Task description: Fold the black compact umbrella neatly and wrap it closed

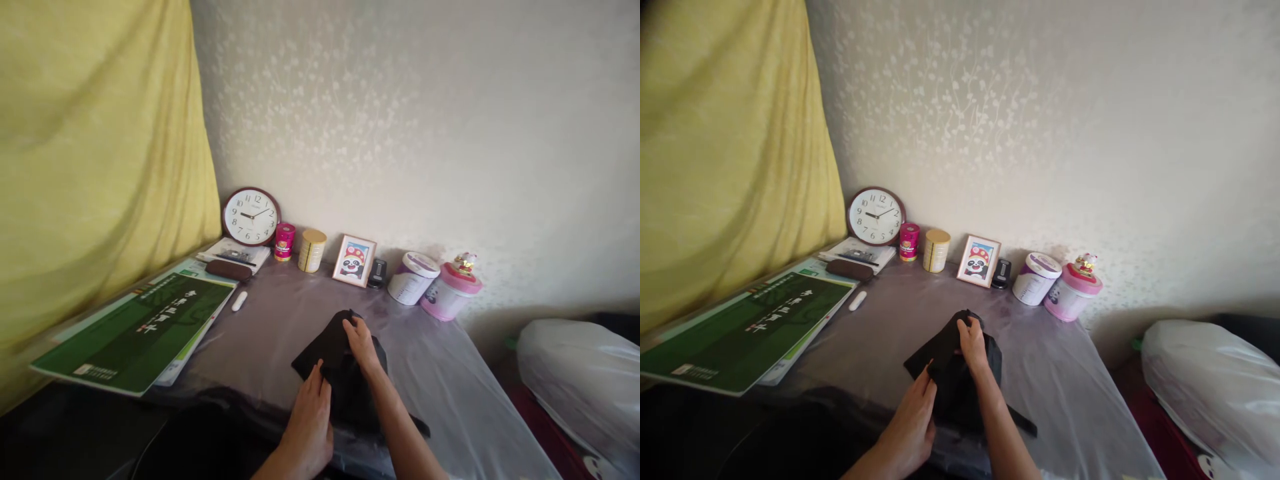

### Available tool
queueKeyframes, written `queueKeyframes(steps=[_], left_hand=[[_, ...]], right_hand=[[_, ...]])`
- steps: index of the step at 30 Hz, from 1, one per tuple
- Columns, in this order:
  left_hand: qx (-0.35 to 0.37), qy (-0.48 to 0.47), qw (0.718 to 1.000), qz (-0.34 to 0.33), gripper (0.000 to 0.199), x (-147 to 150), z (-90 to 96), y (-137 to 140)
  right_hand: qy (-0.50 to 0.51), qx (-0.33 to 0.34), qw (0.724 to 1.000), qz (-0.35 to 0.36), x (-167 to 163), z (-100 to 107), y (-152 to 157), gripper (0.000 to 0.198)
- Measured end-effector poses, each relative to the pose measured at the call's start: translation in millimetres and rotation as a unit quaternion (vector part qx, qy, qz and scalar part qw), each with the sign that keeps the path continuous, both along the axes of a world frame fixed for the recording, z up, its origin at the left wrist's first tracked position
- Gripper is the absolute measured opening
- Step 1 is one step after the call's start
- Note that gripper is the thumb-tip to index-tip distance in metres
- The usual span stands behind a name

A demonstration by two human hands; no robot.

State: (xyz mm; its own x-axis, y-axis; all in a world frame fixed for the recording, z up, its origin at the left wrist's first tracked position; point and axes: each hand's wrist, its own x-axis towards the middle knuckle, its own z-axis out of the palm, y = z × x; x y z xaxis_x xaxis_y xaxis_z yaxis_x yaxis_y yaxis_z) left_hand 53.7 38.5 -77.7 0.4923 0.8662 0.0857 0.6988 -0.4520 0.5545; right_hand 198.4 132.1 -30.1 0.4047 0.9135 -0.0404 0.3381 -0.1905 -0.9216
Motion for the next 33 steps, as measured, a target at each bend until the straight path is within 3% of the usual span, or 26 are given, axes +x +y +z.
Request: queueKeyframes(steps=[6,11,14,16,20,24,26,29,33], left_hand=[[0.023,0.002,0.999,0.023,0.069,-11.9,-4.7,-2.6],[0.110,-0.026,0.989,0.091,0.040,-17.5,22.0,-6.3],[0.138,-0.023,0.990,0.016,0.047,-10.3,31.7,-6.8],[0.134,-0.003,0.990,-0.052,0.069,-4.3,24.6,-3.9],[0.074,0.023,0.997,-0.028,0.093,3.4,-4.4,6.5],[0.093,0.058,0.994,0.000,0.064,10.1,-16.7,12.1],[0.093,0.080,0.992,0.002,0.059,13.0,-16.8,12.9],[0.088,0.106,0.990,0.025,0.059,14.6,-18.4,14.5],[0.083,0.134,0.986,0.045,0.062,13.5,-22.8,19.2]], right_hand=[[0.008,-0.054,0.995,0.085,-5.2,-4.2,4.9,0.035],[-0.044,-0.056,0.984,0.166,-6.7,-7.1,6.2,0.022],[-0.107,-0.038,0.974,0.195,-6.5,-4.4,5.6,0.019],[-0.151,-0.012,0.965,0.215,-7.4,-0.9,1.9,0.021],[-0.242,0.055,0.927,0.281,-8.2,4.0,-18.7,0.026],[-0.323,0.182,0.860,0.351,6.2,-10.3,-28.3,0.027],[-0.359,0.226,0.843,0.330,21.1,-23.5,-14.4,0.027],[-0.383,0.246,0.850,0.264,47.5,-39.8,24.2,0.034],[-0.397,0.232,0.873,0.164,74.1,-44.9,60.8,0.043]])
